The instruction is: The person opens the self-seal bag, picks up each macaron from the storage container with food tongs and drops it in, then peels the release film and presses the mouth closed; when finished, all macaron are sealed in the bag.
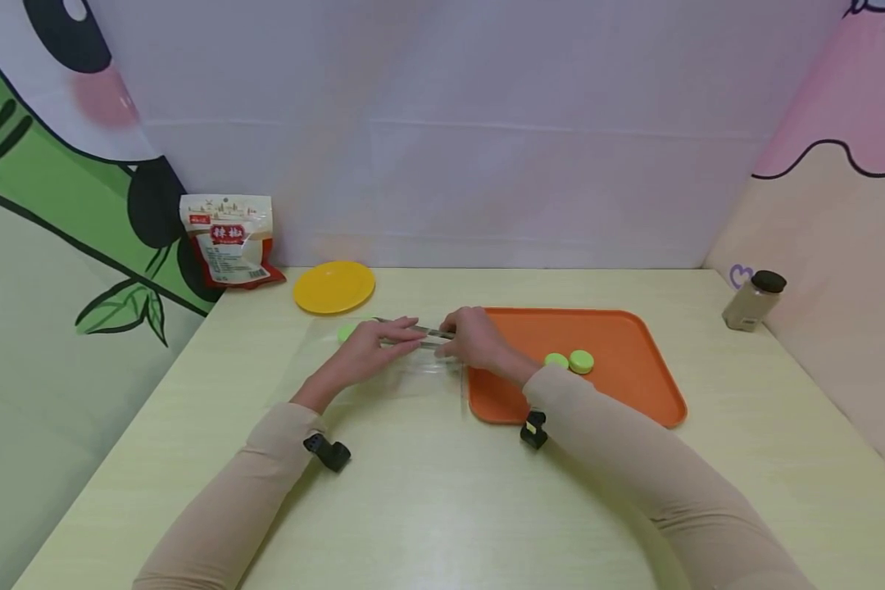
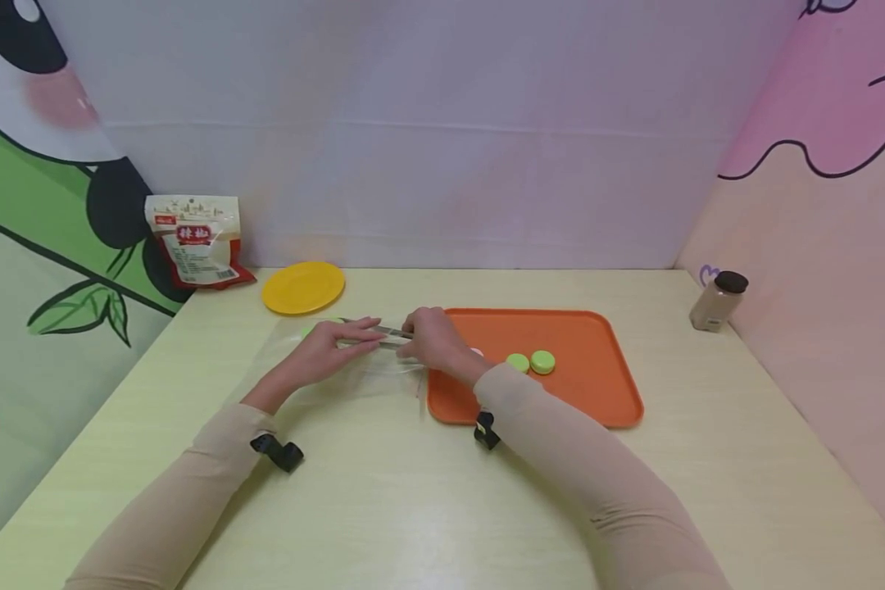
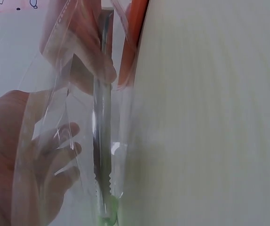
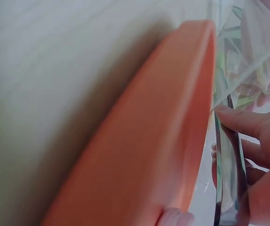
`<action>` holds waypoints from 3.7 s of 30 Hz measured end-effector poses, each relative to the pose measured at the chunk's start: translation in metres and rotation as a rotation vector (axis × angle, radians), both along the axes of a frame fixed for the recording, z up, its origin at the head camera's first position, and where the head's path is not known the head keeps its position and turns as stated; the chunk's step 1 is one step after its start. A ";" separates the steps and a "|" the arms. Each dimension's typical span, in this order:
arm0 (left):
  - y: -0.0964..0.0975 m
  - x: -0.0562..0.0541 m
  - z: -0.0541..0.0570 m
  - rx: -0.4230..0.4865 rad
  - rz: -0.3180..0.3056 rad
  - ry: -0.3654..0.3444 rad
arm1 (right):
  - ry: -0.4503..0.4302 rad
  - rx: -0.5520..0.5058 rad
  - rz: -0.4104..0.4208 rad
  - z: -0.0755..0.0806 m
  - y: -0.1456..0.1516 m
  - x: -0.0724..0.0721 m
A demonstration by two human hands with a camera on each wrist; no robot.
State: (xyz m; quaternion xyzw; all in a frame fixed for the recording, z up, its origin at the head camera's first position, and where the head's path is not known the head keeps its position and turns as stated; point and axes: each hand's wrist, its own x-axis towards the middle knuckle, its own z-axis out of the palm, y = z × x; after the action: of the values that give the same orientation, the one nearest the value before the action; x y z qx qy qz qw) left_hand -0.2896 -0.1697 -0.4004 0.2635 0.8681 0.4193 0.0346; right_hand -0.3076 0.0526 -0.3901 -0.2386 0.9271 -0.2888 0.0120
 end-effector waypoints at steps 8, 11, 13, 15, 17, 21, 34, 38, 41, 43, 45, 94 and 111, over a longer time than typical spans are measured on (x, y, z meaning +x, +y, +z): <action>-0.002 -0.002 -0.002 -0.013 0.022 -0.006 | -0.025 -0.028 0.004 0.003 0.010 0.002; -0.003 -0.002 -0.002 -0.019 0.017 0.003 | -0.026 -0.025 0.012 0.007 0.016 0.004; -0.003 -0.002 -0.001 -0.011 0.015 0.011 | -0.019 -0.023 0.026 0.012 0.020 0.005; -0.004 -0.002 0.000 0.002 0.017 0.017 | -0.007 -0.019 0.043 0.016 0.024 0.006; -0.004 -0.002 0.001 0.010 0.016 0.023 | -0.004 -0.018 0.061 0.020 0.029 0.008; -0.005 -0.004 0.000 0.003 0.010 0.026 | -0.017 -0.012 0.075 0.024 0.041 0.014; -0.006 -0.004 -0.003 0.009 0.005 0.028 | -0.106 -0.068 -0.026 0.027 0.121 0.036; -0.005 -0.004 -0.003 0.002 0.018 0.012 | -0.093 -0.072 -0.103 0.026 0.156 0.042; -0.006 -0.004 -0.003 0.011 0.017 -0.001 | -0.041 -0.053 -0.154 0.025 0.179 0.044; -0.006 -0.004 -0.003 0.014 0.016 -0.006 | -0.018 -0.039 -0.169 0.025 0.193 0.044; -0.005 -0.005 -0.003 0.011 0.014 -0.007 | -0.014 -0.031 -0.164 0.025 0.208 0.045; -0.005 -0.001 -0.002 0.008 0.020 0.021 | -0.035 -0.003 -0.011 -0.004 0.336 0.049; -0.005 -0.001 -0.001 0.018 0.014 0.004 | -0.015 -0.047 0.023 -0.005 0.337 0.050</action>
State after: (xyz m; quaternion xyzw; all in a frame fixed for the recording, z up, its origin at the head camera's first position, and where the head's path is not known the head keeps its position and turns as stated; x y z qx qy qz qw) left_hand -0.2903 -0.1748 -0.4015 0.2584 0.8661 0.4270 0.0274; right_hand -0.2576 0.3897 -0.3946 -0.2473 0.9172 -0.3121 0.0166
